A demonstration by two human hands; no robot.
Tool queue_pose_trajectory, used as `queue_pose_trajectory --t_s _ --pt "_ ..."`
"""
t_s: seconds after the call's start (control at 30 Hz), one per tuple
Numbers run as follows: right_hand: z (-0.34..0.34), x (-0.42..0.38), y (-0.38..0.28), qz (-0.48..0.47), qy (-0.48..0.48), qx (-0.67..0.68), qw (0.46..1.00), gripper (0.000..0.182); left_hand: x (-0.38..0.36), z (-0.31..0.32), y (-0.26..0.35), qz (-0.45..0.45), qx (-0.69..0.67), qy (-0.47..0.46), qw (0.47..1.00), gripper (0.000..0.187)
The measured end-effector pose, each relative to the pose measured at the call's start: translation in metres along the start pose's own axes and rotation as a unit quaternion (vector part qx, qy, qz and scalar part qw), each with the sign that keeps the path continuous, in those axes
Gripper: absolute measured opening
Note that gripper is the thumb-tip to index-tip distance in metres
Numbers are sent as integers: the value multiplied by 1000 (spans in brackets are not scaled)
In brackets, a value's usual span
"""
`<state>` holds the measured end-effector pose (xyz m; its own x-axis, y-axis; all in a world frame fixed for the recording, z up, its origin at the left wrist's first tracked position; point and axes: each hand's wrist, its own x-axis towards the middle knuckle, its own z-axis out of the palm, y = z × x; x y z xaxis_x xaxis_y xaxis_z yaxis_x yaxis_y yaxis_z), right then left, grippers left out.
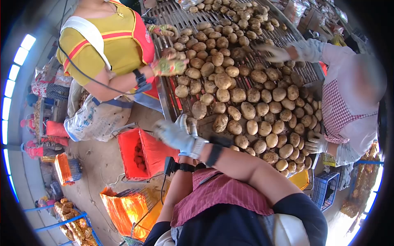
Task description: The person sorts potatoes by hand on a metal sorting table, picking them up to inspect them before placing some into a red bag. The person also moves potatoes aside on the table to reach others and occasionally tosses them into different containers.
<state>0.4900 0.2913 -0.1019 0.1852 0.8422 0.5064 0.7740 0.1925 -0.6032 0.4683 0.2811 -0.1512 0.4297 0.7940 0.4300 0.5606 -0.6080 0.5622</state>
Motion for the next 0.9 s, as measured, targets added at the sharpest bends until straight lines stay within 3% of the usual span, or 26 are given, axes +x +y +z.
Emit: queue_pose_trajectory --t_s 0.03,0.1,0.13,0.17,0.2,0.23,0.27,0.3,0.4,0.47,0.5,0.6,0.7,0.77,0.83,0.9 --pt "1 20 -19 206 -154 244 935 33 5 -12 17 4 62 -37 997 55" --pt "-34 26 -39 106 4 47 993 39 -2 7 -4 7 70 -8 997 58" --pt "-33 33 -16 79 8 -14 997 39 -10 28 -28 11 179 -20 984 62" --pt "-38 51 21 52 13 -75 996 38 -4 21 -17 11 176 -18 984 62" --pt "-90 61 73 165 -70 -185 966 35 7 2 5 -12 137 -48 989 64" --pt "-113 56 101 153 -5 -311 938 30 13 -12 22 -35 99 -80 991 66" --pt "-137 49 127 180 -29 -359 916 27 16 -15 29 -34 99 -80 991 66" --pt "-154 32 150 100 26 -340 935 23 20 -15 35 -30 102 -95 990 67" --pt "-185 -13 143 139 -27 -262 955 19 25 -18 64 -33 144 -147 978 63" --pt "-193 -55 130 68 -69 -270 958 17 17 -18 65 2 111 -162 981 61" --pt "-202 -70 107 38 -37 -300 953 18 13 -17 60 32 69 -165 983 59" --pt "-228 -104 108 157 -61 -322 932 18 -2 -26 52 99 48 -181 977 45" --pt "-251 -93 125 277 -12 -434 857 23 0 -27 32 87 3 -155 984 42" --pt "-255 -62 135 331 -9 -401 854 23 5 -21 27 71 -22 -127 989 40" --pt "-235 -26 133 214 43 -310 925 26 0 -18 29 45 -23 -86 995 41" --pt "-210 22 127 230 -25 -247 941 31 2 -19 30 67 -11 -73 995 45"
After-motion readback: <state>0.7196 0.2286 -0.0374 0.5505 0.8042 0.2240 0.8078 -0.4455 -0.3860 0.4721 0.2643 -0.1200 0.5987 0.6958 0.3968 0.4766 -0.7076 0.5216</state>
